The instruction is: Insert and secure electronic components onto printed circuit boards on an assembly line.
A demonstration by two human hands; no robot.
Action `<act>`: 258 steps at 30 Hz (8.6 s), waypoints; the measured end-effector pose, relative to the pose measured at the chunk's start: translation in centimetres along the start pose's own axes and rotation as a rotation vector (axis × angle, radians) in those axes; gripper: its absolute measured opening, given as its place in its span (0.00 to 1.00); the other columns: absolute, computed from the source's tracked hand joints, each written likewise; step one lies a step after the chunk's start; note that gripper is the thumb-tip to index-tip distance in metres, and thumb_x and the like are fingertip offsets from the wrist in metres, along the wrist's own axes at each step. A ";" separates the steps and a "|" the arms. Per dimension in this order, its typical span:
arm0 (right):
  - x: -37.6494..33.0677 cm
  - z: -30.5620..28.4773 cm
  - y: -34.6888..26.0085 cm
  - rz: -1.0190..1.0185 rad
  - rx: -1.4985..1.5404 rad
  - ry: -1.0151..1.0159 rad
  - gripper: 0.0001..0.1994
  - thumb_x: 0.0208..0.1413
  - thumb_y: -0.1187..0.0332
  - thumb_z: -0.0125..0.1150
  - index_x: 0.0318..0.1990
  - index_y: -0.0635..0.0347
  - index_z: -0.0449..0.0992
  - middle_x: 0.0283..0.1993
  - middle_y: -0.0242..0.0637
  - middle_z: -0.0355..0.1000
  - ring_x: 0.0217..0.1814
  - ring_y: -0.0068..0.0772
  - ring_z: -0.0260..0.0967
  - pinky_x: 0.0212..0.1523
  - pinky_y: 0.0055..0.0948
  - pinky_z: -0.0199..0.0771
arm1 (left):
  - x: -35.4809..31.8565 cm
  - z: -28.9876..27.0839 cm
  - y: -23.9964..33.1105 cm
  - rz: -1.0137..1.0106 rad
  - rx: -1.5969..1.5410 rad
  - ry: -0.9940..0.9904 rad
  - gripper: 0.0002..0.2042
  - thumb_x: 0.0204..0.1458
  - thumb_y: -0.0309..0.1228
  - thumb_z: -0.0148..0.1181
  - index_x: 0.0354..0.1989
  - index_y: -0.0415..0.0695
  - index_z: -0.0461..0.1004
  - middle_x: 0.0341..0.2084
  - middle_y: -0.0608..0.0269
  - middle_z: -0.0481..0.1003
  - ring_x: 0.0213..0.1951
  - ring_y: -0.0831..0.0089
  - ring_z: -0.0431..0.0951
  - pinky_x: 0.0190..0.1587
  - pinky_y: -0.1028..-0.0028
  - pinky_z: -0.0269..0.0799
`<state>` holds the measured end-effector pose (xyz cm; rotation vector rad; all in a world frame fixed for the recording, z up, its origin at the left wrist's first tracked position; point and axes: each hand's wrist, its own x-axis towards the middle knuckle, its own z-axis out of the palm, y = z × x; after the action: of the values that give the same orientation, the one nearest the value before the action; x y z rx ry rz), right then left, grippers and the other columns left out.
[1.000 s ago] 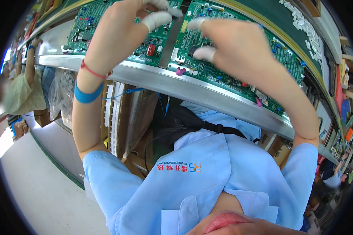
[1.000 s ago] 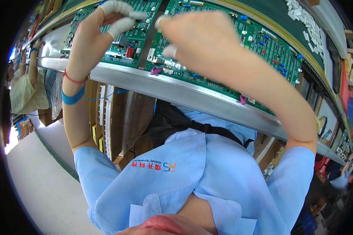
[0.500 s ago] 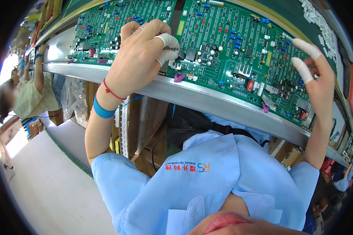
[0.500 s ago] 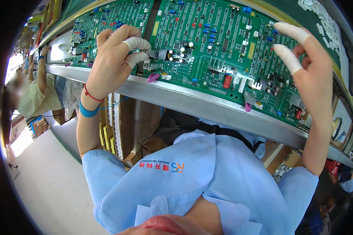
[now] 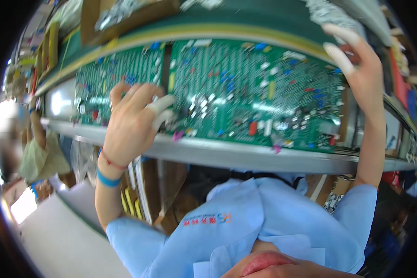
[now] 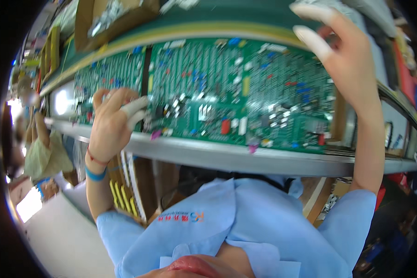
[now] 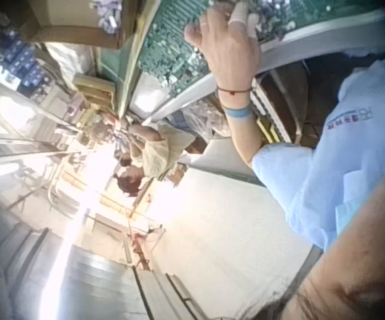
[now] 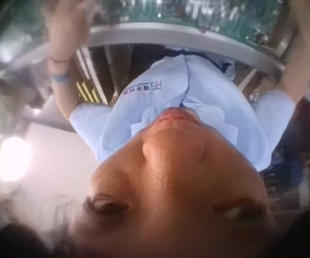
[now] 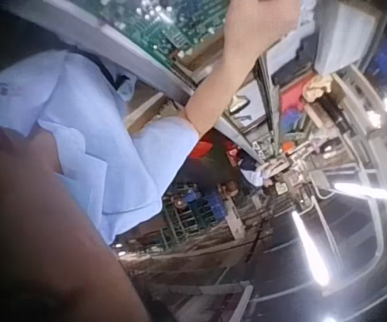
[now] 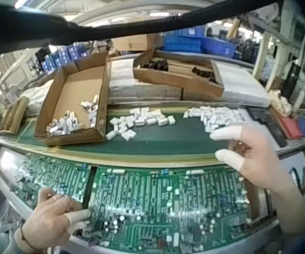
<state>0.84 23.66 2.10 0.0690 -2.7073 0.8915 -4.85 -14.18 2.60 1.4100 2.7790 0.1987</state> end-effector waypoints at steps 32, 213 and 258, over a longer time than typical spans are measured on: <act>31.1 4.0 10.9 0.372 0.086 -0.122 0.22 0.55 0.49 0.60 0.22 0.59 0.73 0.17 0.32 0.62 0.13 0.28 0.54 0.16 0.31 0.55 | 13.4 1.5 -3.2 0.099 0.189 0.282 0.20 0.48 0.16 0.51 0.49 0.49 0.73 0.45 0.64 0.76 0.45 0.65 0.75 0.53 0.65 0.60; -2.4 14.0 -14.4 -0.687 -0.428 -0.281 0.08 0.48 0.67 0.65 0.29 0.62 0.74 0.27 0.36 0.69 0.30 0.35 0.72 0.28 0.32 0.71 | -6.9 3.1 0.9 -0.489 -0.755 0.387 0.12 0.55 0.28 0.61 0.48 0.47 0.78 0.36 0.69 0.79 0.26 0.84 0.71 0.30 0.82 0.67; -7.8 5.4 -5.8 -0.194 0.102 -0.225 0.10 0.54 0.72 0.64 0.44 0.57 0.79 0.37 0.26 0.73 0.26 0.13 0.58 0.26 0.15 0.57 | -2.3 2.6 7.3 0.131 0.395 0.180 0.07 0.46 0.30 0.59 0.34 0.47 0.74 0.44 0.60 0.70 0.49 0.64 0.69 0.52 0.62 0.54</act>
<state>7.67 15.49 -0.91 0.4712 -2.7934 1.0148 2.51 -11.51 0.85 1.7367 2.9919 -0.2505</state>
